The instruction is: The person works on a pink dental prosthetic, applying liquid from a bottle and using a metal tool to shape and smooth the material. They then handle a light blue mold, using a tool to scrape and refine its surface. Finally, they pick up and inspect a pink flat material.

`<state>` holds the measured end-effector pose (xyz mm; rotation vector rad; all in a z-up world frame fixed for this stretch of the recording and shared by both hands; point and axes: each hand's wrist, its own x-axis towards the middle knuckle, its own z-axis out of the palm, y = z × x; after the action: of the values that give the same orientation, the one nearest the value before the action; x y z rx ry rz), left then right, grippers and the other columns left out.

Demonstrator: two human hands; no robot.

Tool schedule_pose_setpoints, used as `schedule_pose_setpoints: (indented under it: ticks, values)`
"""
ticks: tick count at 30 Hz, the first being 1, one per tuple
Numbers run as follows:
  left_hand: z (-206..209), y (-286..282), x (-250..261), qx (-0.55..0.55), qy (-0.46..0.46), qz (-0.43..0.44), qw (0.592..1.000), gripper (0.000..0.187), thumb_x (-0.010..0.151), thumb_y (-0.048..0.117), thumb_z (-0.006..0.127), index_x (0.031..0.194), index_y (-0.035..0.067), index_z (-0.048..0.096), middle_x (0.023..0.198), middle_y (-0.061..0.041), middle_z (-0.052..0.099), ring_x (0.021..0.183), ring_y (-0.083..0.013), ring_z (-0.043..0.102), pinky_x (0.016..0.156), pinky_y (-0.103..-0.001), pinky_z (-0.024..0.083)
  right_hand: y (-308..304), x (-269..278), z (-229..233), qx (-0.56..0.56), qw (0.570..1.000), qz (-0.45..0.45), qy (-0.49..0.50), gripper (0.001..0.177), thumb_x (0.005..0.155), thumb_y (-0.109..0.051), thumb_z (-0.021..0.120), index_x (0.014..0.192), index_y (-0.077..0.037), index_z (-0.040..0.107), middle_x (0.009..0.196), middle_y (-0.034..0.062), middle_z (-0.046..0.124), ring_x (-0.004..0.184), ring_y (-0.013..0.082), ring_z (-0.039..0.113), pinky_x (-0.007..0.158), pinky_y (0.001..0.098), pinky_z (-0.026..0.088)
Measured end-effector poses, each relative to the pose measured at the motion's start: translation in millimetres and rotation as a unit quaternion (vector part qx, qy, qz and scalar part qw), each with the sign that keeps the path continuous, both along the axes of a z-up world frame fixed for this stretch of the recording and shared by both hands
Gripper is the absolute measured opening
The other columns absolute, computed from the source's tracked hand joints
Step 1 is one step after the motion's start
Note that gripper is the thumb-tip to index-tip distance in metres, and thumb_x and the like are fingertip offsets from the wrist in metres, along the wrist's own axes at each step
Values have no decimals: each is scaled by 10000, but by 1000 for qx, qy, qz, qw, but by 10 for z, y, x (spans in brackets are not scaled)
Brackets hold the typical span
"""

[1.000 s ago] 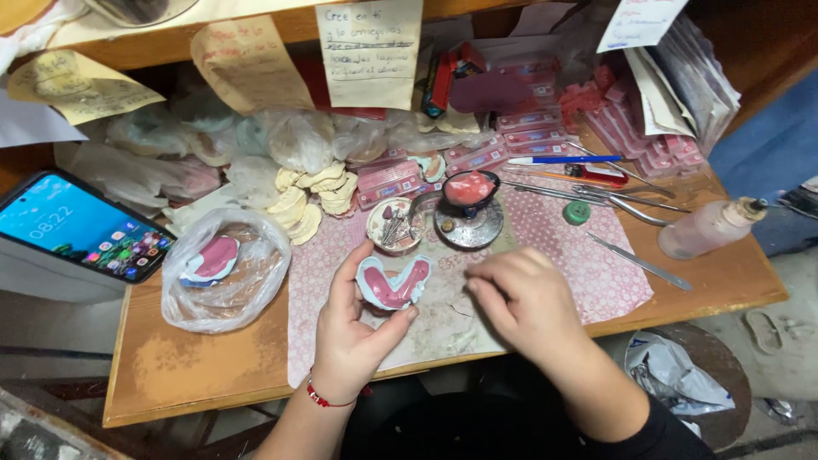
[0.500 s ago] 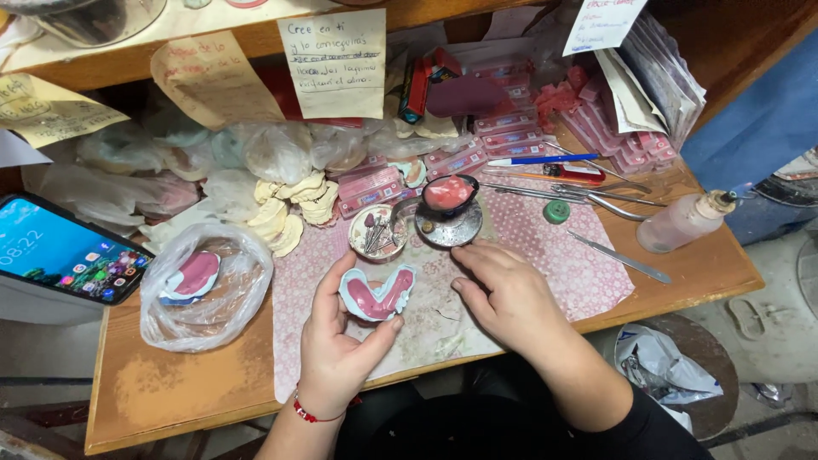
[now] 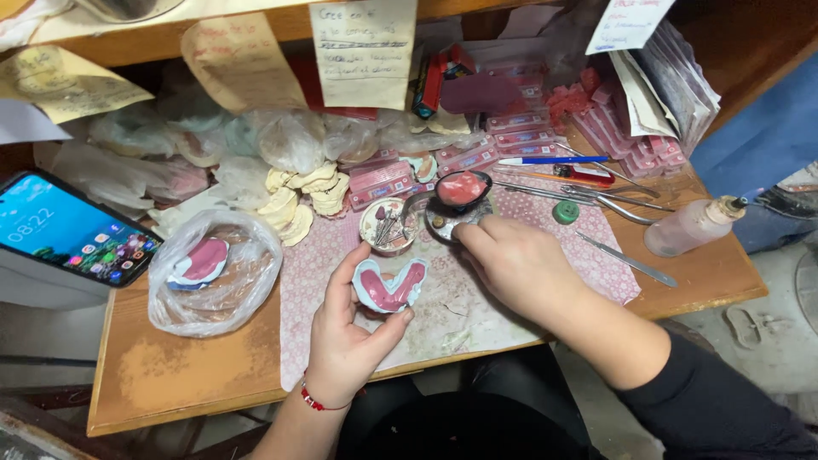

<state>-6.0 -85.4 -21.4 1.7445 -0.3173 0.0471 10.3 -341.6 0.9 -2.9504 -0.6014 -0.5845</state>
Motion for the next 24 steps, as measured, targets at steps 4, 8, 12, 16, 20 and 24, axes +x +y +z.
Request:
schedule_pose_setpoints:
  ticks: [4, 8, 12, 16, 20, 24]
  values:
    - [1, 12, 1, -17, -14, -6, 1000, 870, 757, 128, 848, 1510, 98, 414, 1166, -68, 762, 927, -94, 711, 925, -225, 547, -45, 107, 11, -43, 997, 39, -43, 95, 940, -232, 650, 997, -173, 602, 759, 57, 554, 639, 295, 623, 489, 441, 444]
    - [-9, 30, -1, 4, -6, -14, 1000, 866, 758, 151, 845, 1509, 128, 414, 1152, -45, 761, 879, -95, 718, 900, -236, 557, -98, 154, -36, -31, 994, 89, -55, 85, 979, -203, 644, 946, -142, 593, 757, 58, 552, 626, 293, 591, 484, 436, 431]
    - [8, 31, 5, 20, 10, -8, 1000, 867, 739, 168, 846, 1502, 156, 432, 1141, -27, 771, 864, -92, 710, 889, -232, 554, -123, 176, -30, -30, 993, 106, -51, 103, 984, -189, 646, 916, -136, 589, 770, 54, 575, 668, 294, 607, 533, 423, 457]
    - [-1, 31, 6, 19, 5, -11, 1000, 859, 743, 157, 841, 1497, 152, 431, 1147, -29, 766, 867, -92, 703, 878, -237, 556, -136, 189, -43, -43, 992, 105, -47, 62, 963, -174, 644, 935, -150, 593, 777, 42, 574, 684, 290, 612, 533, 421, 465]
    - [1, 26, 6, 17, 3, -8, 1000, 871, 739, 150, 849, 1503, 151, 431, 1150, -27, 767, 862, -86, 704, 885, -228, 549, -142, 175, -56, -79, 993, 83, -17, 81, 939, -217, 634, 941, -156, 581, 817, 37, 603, 683, 287, 639, 480, 439, 463]
    - [14, 25, 12, 27, 11, -5, 1000, 870, 733, 161, 858, 1497, 165, 441, 1085, -1, 769, 741, -71, 649, 756, -213, 565, -260, 141, -80, -20, 998, 65, 8, 219, 994, -291, 627, 873, -142, 522, 764, 41, 592, 626, 285, 596, 517, 438, 476]
